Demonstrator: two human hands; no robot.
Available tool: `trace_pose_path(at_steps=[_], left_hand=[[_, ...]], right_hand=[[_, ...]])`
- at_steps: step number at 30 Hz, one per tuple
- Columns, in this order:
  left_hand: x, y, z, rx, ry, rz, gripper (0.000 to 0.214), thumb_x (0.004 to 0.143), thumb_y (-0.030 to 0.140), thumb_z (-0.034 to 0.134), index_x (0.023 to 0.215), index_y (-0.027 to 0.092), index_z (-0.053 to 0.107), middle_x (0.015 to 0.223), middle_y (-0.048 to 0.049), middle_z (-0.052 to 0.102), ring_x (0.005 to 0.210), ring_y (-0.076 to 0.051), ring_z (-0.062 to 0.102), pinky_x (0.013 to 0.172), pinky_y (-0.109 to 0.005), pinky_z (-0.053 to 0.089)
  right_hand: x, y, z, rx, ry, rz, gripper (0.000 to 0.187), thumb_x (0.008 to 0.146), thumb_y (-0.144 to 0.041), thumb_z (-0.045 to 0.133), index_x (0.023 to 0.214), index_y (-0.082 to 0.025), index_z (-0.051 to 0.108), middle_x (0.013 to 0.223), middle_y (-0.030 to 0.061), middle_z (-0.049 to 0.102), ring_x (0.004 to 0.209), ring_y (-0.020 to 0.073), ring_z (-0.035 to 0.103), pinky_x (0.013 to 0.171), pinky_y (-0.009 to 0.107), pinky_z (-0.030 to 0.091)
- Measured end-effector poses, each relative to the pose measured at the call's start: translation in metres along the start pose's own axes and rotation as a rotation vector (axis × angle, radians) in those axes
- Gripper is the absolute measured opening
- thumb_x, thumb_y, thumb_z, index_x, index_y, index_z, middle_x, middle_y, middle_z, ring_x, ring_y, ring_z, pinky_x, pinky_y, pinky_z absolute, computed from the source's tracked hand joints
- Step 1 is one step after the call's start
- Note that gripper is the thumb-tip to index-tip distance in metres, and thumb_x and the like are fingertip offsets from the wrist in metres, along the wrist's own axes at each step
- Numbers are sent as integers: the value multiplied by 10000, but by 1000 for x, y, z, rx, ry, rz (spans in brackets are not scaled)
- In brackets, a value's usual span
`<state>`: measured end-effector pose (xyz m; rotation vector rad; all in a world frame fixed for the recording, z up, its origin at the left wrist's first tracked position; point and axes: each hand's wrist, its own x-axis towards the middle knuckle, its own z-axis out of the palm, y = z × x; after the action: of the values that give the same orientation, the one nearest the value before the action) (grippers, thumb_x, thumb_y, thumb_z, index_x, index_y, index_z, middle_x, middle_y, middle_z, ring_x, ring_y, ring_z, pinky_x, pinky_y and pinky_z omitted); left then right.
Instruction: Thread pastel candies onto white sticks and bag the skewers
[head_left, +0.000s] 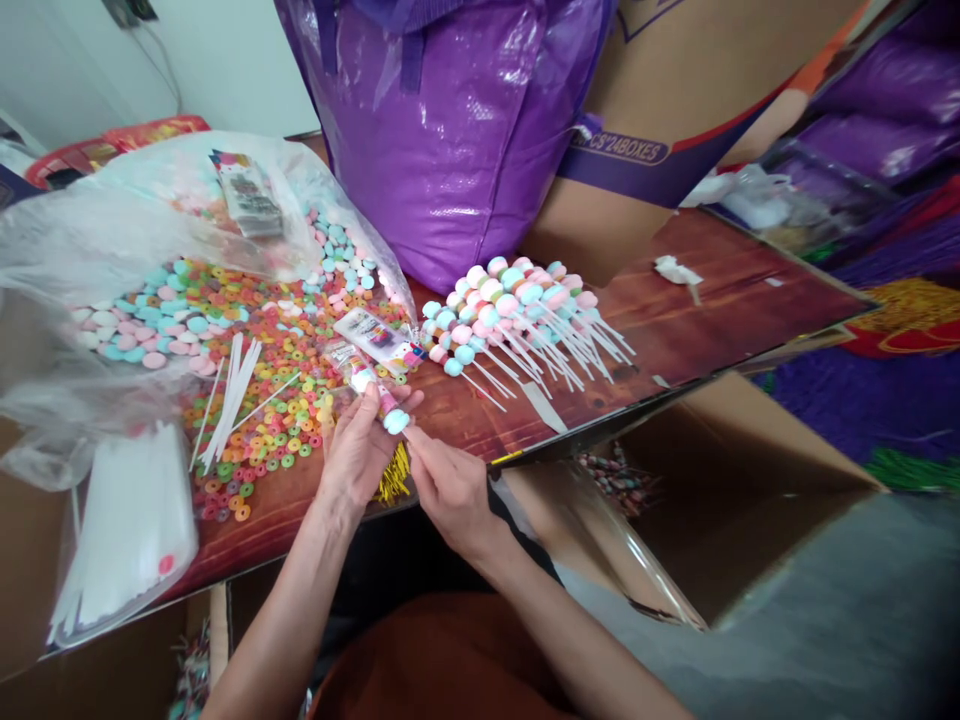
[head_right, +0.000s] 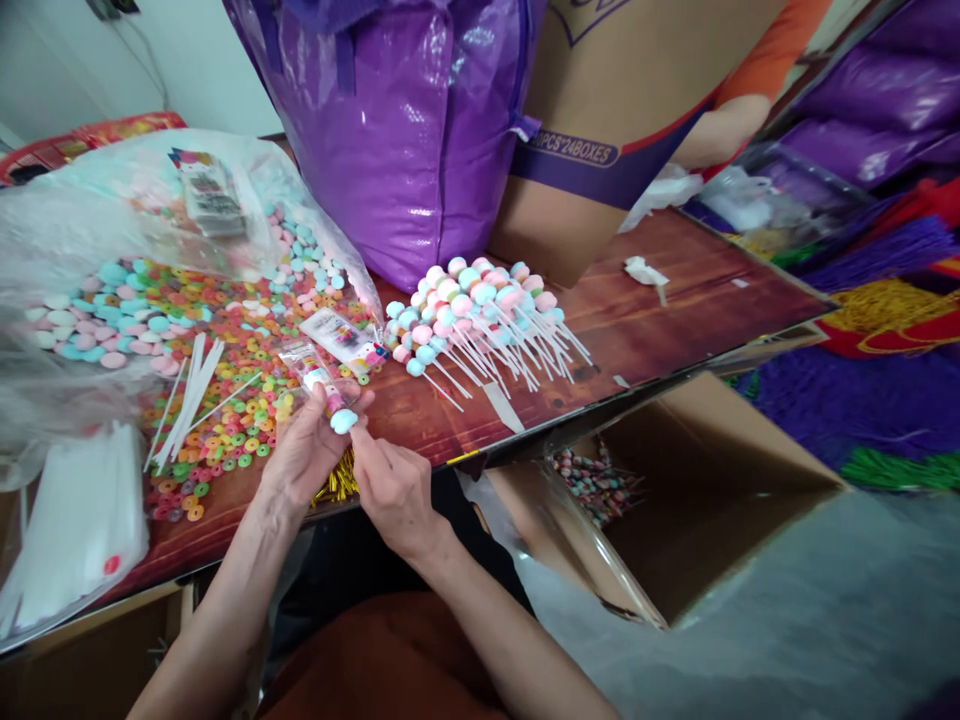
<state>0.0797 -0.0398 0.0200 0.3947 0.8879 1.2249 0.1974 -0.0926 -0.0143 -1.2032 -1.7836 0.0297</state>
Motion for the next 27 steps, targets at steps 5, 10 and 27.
trace_pose_path(at_steps=[5,10,27], left_hand=[[-1,3,-3,27,24,-38,197,821,317,755,882,135,709,933,-61,753,977,-233,728,903,-341,560],[-1,1,-3,31,63,-74,155,827,266,747,864,124,700,923,-82,756,1020,-249,721,905,-333,556],[-2,3,1,-9,32,-82,199,880,343,686,899,145,681,996,-103,761,1112,-281,689,1020,-445,510]], right_hand=[[4,9,-6,-170,-85,-128,314,993,-97,442,1182,-72,691,596,1,589,538,122,561,591,259,446],[4,17,-5,-224,-142,-219,309,992,-100,468,1213,-89,684,614,-6,572,563,117,549,610,259,434],[-2,13,2,112,-29,138,291,986,-165,491,1218,-157,665,992,87,780,801,158,750,768,231,589]])
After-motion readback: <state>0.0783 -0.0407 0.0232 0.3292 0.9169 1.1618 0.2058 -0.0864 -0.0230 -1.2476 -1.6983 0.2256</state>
